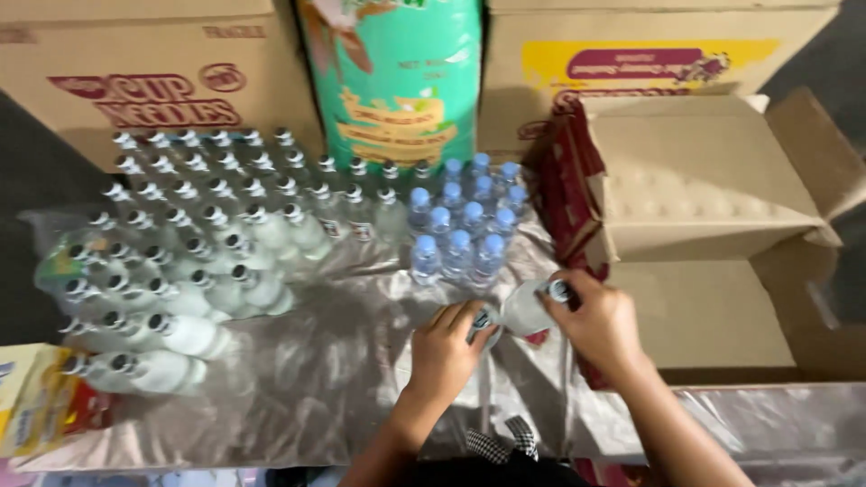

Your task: Packing individual glass bottles into a cardboard box for storage or shipment.

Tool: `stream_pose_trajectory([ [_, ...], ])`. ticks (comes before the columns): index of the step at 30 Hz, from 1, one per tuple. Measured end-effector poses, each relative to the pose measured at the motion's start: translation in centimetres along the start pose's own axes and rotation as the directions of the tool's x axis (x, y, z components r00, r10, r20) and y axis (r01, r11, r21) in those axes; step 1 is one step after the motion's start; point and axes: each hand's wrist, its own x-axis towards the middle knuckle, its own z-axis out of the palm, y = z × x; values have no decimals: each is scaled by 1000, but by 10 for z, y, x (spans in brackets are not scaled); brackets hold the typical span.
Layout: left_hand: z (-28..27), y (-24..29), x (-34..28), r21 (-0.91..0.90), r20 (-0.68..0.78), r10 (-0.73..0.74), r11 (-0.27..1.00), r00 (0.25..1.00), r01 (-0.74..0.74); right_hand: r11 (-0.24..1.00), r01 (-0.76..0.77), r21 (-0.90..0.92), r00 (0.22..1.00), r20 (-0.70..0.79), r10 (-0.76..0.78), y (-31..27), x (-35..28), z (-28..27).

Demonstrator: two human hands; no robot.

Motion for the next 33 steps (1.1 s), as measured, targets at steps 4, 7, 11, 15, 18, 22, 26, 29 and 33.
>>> stream_pose_trajectory([
  [4, 28, 44, 27, -79, -41, 101, 991, 994, -104, 997, 15, -79, 991, -132, -26, 32, -1, -48],
  [7, 47, 70, 44, -134, -45, 157, 978, 987, -162, 996, -45, -82, 982, -187, 29, 57, -3, -75],
  [11, 76, 100, 61, -203, -10, 227, 953, 974, -225, 991, -122, -62, 959, -265, 101, 87, -7, -104],
  [15, 103, 128, 69, -233, -6, 268, 937, 963, -262, 978, -205, -46, 944, -271, 186, 115, -13, -124],
  [18, 124, 142, 74, -263, 28, 311, 919, 950, -293, 980, -191, -63, 938, -306, 163, 137, -17, -133],
  [22, 150, 162, 72, -307, 105, 344, 904, 933, -299, 961, -253, -113, 925, -318, 206, 169, -32, -138],
  [26, 182, 169, 65, -297, 179, 359, 908, 916, -297, 952, -273, -135, 923, -317, 219, 202, -45, -135],
  [29, 209, 168, 53, -290, 243, 367, 911, 898, -294, 935, -307, -178, 925, -287, 249, 224, -51, -127],
  [33, 235, 162, 34, -293, 298, 373, 912, 878, -288, 924, -336, -184, 928, -231, 292, 248, -64, -115],
])
